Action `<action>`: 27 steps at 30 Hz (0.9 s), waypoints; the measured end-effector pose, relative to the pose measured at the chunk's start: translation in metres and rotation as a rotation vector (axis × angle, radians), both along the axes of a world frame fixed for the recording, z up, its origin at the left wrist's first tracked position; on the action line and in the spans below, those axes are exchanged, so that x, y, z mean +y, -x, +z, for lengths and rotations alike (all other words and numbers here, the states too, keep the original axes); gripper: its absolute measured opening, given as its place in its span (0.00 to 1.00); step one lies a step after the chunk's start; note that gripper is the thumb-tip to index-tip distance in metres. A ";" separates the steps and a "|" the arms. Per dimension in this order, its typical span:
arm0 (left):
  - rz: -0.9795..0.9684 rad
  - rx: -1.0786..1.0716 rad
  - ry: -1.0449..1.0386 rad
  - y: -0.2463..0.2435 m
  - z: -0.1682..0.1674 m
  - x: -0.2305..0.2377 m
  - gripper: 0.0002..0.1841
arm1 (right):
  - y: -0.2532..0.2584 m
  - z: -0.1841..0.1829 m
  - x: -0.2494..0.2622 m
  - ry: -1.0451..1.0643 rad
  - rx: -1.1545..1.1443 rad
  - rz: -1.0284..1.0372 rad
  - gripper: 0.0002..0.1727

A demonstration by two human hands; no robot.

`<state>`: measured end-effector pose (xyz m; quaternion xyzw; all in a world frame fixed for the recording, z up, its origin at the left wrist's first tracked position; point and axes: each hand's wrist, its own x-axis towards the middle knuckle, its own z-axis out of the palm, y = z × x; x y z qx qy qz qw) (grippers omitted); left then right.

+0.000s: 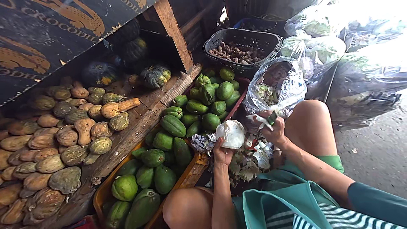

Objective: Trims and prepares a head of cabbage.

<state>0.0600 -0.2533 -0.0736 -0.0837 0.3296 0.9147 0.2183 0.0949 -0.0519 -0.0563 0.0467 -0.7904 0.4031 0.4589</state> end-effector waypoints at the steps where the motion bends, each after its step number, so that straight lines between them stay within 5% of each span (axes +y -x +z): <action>1: -0.019 0.001 0.005 0.002 -0.003 -0.002 0.46 | -0.001 0.006 0.006 0.023 -0.087 -0.029 0.14; 3: -0.064 0.016 -0.042 0.004 -0.004 -0.005 0.50 | 0.000 0.023 0.019 0.024 -0.406 0.003 0.22; 5: -0.119 -0.004 -0.109 0.004 0.002 -0.004 0.55 | 0.005 0.033 0.030 -0.020 -0.803 0.115 0.43; 7: -0.146 -0.058 -0.154 0.004 0.008 -0.002 0.62 | 0.006 0.030 0.032 -0.030 -0.959 0.202 0.50; 10: -0.098 -0.088 -0.127 0.004 0.017 0.000 0.61 | -0.005 0.025 0.015 0.023 -0.853 0.242 0.37; 15: -0.045 -0.100 0.186 0.003 0.028 0.005 0.34 | -0.014 0.006 -0.012 0.005 -0.567 0.300 0.31; 18: -0.041 -0.211 0.337 0.001 0.030 0.008 0.31 | -0.013 -0.005 -0.019 0.000 -0.546 0.300 0.25; 23: 0.015 -0.203 0.551 0.000 0.021 0.011 0.29 | -0.012 -0.017 -0.030 -0.094 -0.536 0.322 0.31; 27: 0.044 -0.145 0.598 0.000 0.022 0.008 0.29 | -0.013 -0.013 -0.031 -0.137 -0.501 0.317 0.22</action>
